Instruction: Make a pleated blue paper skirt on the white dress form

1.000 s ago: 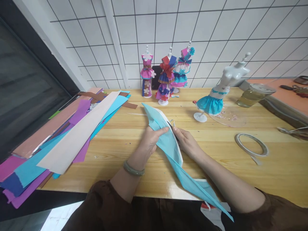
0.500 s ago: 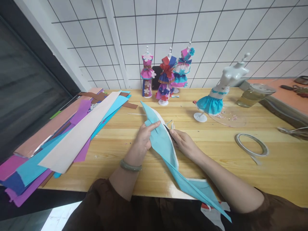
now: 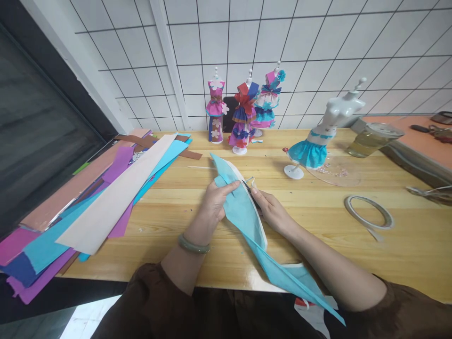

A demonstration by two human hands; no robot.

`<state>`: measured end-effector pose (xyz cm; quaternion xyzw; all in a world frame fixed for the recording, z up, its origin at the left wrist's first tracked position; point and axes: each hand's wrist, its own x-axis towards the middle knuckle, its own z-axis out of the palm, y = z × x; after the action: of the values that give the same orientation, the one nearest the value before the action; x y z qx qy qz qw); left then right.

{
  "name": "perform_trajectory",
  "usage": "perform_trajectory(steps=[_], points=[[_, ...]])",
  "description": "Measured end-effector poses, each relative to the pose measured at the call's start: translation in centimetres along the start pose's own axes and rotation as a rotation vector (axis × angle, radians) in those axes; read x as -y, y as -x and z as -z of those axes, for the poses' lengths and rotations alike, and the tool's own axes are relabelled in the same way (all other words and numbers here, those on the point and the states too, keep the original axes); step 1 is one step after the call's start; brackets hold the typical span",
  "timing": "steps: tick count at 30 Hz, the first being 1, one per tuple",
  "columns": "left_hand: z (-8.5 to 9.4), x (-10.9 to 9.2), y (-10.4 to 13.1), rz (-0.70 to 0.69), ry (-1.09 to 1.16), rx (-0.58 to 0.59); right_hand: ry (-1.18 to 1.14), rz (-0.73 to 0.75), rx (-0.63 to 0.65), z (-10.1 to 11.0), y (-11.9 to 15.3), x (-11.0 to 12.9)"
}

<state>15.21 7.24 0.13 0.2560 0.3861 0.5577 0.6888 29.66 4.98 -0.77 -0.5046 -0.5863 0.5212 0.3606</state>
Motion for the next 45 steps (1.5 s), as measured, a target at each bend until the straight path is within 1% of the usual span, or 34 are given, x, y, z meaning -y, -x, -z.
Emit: perform_trajectory(steps=[5, 13, 20, 27, 40, 45], points=[[-0.23, 0.53, 0.03, -0.003, -0.01, -0.02, 0.007, 0.051, -0.009, 0.08, -0.04, 0.17], [-0.77, 0.82, 0.42, 0.003, -0.016, -0.018, 0.015, 0.065, -0.044, 0.09, -0.17, 0.13], [-0.79, 0.96, 0.47, 0.0, -0.014, -0.023, 0.023, 0.05, -0.031, 0.21, -0.29, -0.11], [-0.8, 0.99, 0.43, -0.008, -0.016, -0.021, 0.096, 0.061, -0.044, 0.35, -0.3, -0.02], [-0.79, 1.02, 0.43, -0.028, -0.027, -0.028, 0.101, 0.051, -0.048, 0.38, -0.31, 0.01], [-0.83, 1.01, 0.49, -0.039, -0.028, -0.034, 0.101, 0.057, -0.069, 0.38, -0.42, -0.24]])
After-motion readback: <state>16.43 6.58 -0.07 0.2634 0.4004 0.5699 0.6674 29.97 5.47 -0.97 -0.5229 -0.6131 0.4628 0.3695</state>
